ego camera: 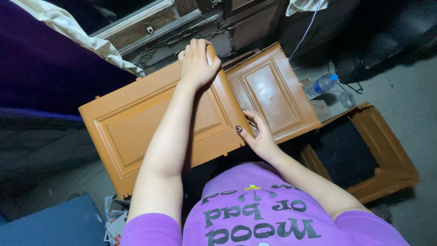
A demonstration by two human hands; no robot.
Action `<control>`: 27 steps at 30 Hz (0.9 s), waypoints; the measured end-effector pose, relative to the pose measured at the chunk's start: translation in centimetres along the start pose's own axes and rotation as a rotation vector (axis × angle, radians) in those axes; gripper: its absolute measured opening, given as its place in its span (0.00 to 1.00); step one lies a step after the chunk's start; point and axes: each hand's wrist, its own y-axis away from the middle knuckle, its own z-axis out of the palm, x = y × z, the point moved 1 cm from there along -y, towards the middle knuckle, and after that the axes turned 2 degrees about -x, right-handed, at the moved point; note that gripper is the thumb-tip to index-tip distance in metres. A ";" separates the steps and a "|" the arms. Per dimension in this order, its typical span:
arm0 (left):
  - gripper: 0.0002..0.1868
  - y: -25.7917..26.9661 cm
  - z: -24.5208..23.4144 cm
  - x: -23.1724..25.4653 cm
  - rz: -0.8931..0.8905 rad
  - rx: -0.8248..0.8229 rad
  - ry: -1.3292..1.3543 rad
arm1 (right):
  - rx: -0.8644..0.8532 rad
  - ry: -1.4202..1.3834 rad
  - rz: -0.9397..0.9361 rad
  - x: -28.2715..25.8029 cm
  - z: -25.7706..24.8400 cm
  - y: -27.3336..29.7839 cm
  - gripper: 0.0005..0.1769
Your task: The person assembles a brown plastic storage unit by attaching side panels to a black base, then placing a lid on top. They repeatedly remove and reattach the lid and side panels, checking fit and alignment throughout the process.
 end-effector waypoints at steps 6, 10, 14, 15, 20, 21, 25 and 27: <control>0.26 -0.3 0.4 -0.5 0.015 -0.034 0.043 | -0.183 -0.303 -0.055 -1.2 -3.0 1.7 0.40; 0.29 -0.3 0.2 -0.5 0.020 -0.065 0.022 | -0.309 -0.222 -0.102 -2.5 -3.2 2.7 0.47; 0.35 -0.5 -0.3 -0.2 -0.002 -0.092 0.015 | -0.125 0.336 -0.155 -2.7 -2.2 2.7 0.44; 0.35 -0.6 -0.3 -0.1 -0.010 -0.100 0.012 | -0.068 0.422 -0.162 -2.6 -1.9 2.6 0.41; 0.39 -1.1 -0.4 0.6 -0.062 -0.156 -0.014 | 0.045 0.622 -0.239 -2.4 -1.4 2.6 0.35; 0.38 -1.1 -0.4 0.7 -0.071 -0.158 -0.018 | 0.046 0.633 -0.244 -2.4 -1.5 2.6 0.36; 0.37 -1.0 -0.3 1.1 -0.102 -0.140 -0.030 | 0.035 0.689 -0.287 -2.4 -1.6 2.3 0.37; 0.37 -1.0 -0.2 1.2 -0.118 -0.126 -0.044 | 0.022 0.646 -0.259 -2.3 -1.3 2.2 0.39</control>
